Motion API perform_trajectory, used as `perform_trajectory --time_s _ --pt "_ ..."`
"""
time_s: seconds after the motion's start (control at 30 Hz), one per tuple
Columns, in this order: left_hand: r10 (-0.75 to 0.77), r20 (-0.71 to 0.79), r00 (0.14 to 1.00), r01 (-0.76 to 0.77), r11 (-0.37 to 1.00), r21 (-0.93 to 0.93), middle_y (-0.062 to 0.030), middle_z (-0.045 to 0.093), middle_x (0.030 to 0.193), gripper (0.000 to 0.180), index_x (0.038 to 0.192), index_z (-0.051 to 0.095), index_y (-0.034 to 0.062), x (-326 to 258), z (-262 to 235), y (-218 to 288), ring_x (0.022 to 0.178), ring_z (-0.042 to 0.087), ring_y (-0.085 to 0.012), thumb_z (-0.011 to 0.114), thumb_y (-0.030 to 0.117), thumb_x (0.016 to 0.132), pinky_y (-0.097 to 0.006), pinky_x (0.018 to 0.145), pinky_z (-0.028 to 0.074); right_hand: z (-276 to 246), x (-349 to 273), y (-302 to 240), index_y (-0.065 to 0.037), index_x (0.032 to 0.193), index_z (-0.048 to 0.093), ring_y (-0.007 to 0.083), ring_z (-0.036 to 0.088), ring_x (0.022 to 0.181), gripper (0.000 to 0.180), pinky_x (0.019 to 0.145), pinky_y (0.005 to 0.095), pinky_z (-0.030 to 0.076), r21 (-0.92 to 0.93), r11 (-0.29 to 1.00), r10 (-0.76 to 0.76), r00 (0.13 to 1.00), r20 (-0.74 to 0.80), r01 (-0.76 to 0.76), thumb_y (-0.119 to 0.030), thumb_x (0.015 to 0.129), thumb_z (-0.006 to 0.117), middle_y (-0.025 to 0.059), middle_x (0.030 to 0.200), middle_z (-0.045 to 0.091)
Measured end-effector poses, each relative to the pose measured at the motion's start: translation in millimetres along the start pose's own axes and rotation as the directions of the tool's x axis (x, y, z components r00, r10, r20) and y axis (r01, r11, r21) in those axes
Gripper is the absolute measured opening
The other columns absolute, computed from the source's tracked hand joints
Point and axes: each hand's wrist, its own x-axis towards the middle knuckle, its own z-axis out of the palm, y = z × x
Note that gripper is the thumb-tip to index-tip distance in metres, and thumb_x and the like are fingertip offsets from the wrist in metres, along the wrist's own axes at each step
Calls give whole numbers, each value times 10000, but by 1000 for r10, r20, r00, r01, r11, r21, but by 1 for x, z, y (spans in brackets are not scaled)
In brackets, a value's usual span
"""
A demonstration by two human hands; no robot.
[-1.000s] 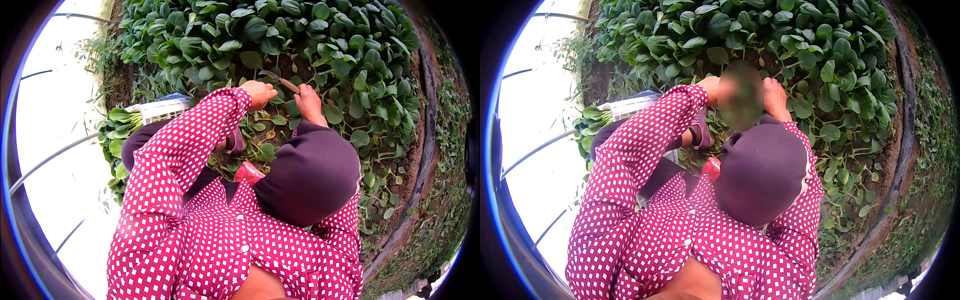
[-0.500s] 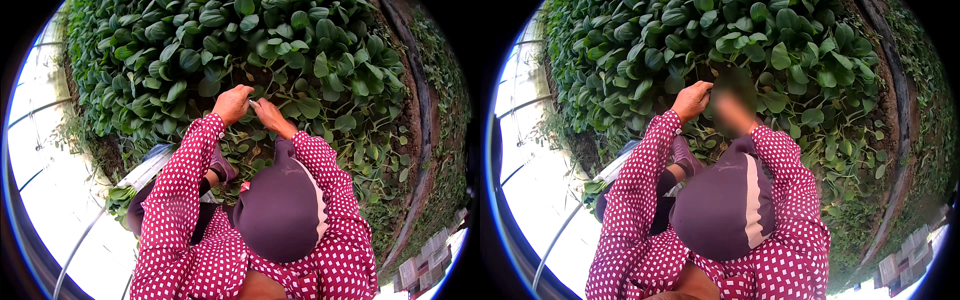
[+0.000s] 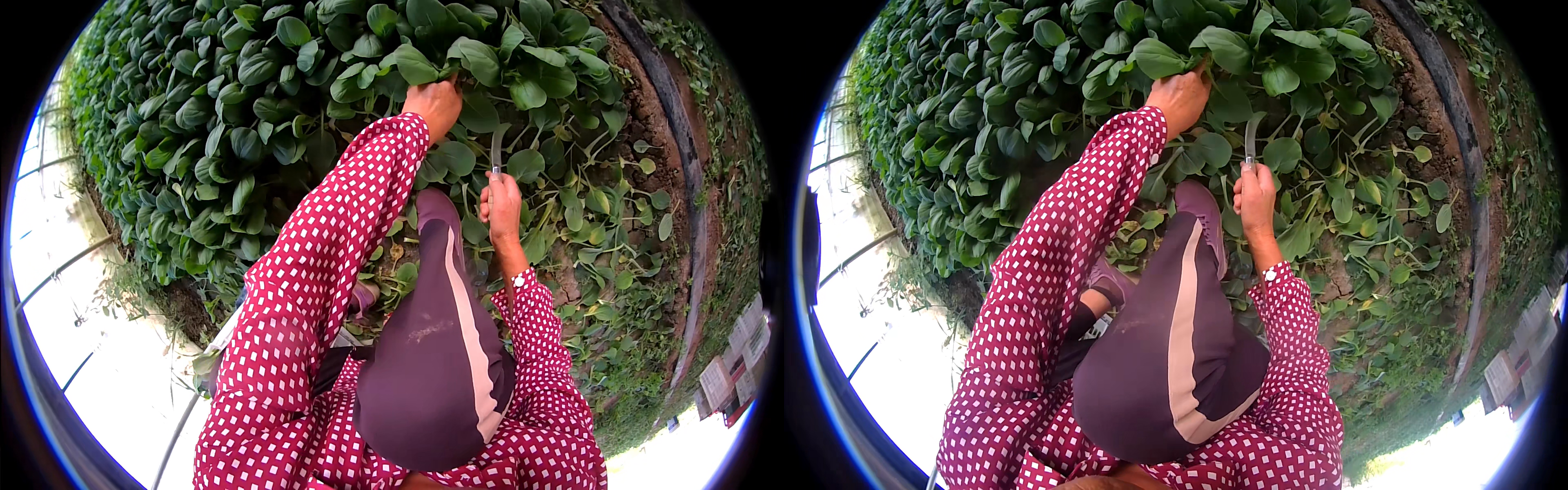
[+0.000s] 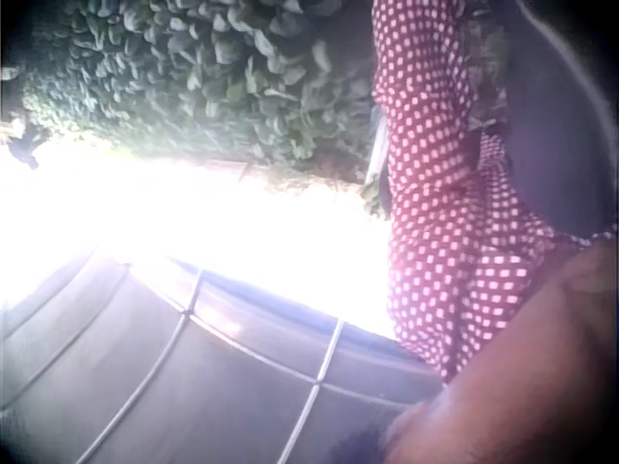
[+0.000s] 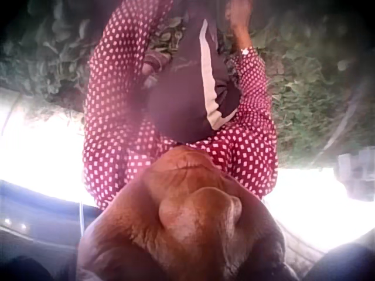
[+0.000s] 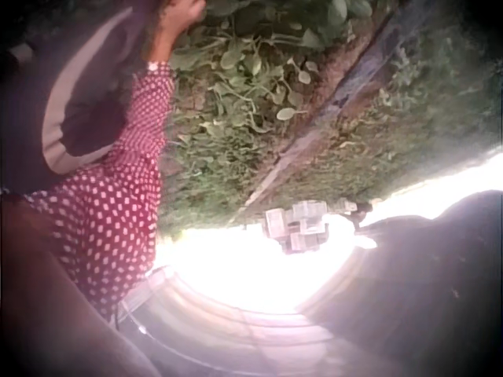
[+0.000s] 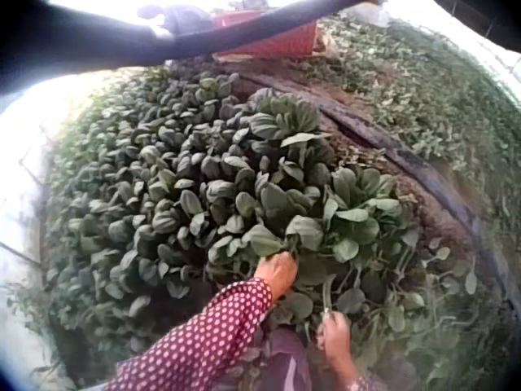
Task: The person harvests bok choy from the ground using a knife and places the vegetables into a plastic crate.
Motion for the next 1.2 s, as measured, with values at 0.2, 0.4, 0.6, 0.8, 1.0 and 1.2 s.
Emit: perform_trajectory --time_s 0.2,0.4,0.6,0.8,1.0,1.2 --pt "-16 51 999 18 999 -41 -124 293 1570 187 1000 611 25 -22 3 -34 827 709 -303 592 59 817 -434 725 573 1 12 -41 11 1144 569 63 469 524 355 458 227 388 -159 969 -168 975 142 190 -304 987 520 9 756 541" --pt "12 -126 992 -17 999 -39 -40 298 1570 329 1063 633 26 -31 23 -50 781 698 -265 661 68 738 -397 659 569 34 77 -53 -7 1027 567 86 493 531 295 456 249 406 -98 994 -35 977 211 57 -295 966 550 32 738 545" --pt "1 -104 995 -10 996 -86 13 288 1581 470 1201 579 6 -28 20 -60 723 700 -253 648 55 739 -387 638 565 61 121 -42 -36 1006 550 91 466 501 268 423 253 383 48 989 131 974 183 -142 -302 984 533 28 719 527" --pt "-18 -55 998 10 990 -143 28 307 1579 520 1276 532 2 -26 18 -67 753 705 -282 590 34 760 -421 648 564 63 131 -36 -61 968 549 84 414 474 244 397 240 327 85 965 228 952 203 -249 -302 992 520 14 698 496" --pt "-21 -74 997 6 982 -191 10 323 1566 481 1260 524 11 -19 18 -68 807 697 -312 576 40 783 -431 692 565 54 134 -47 -63 964 549 78 355 467 247 398 234 276 -16 948 308 908 283 -317 -305 995 514 2 674 465" --pt "-3 -33 999 -5 975 -220 -33 342 1531 450 1230 517 -32 -33 -12 -49 903 680 -288 598 75 801 -413 747 561 39 69 -22 -36 1034 565 70 387 461 262 390 234 288 105 960 229 940 253 -262 -293 993 532 -3 694 480"
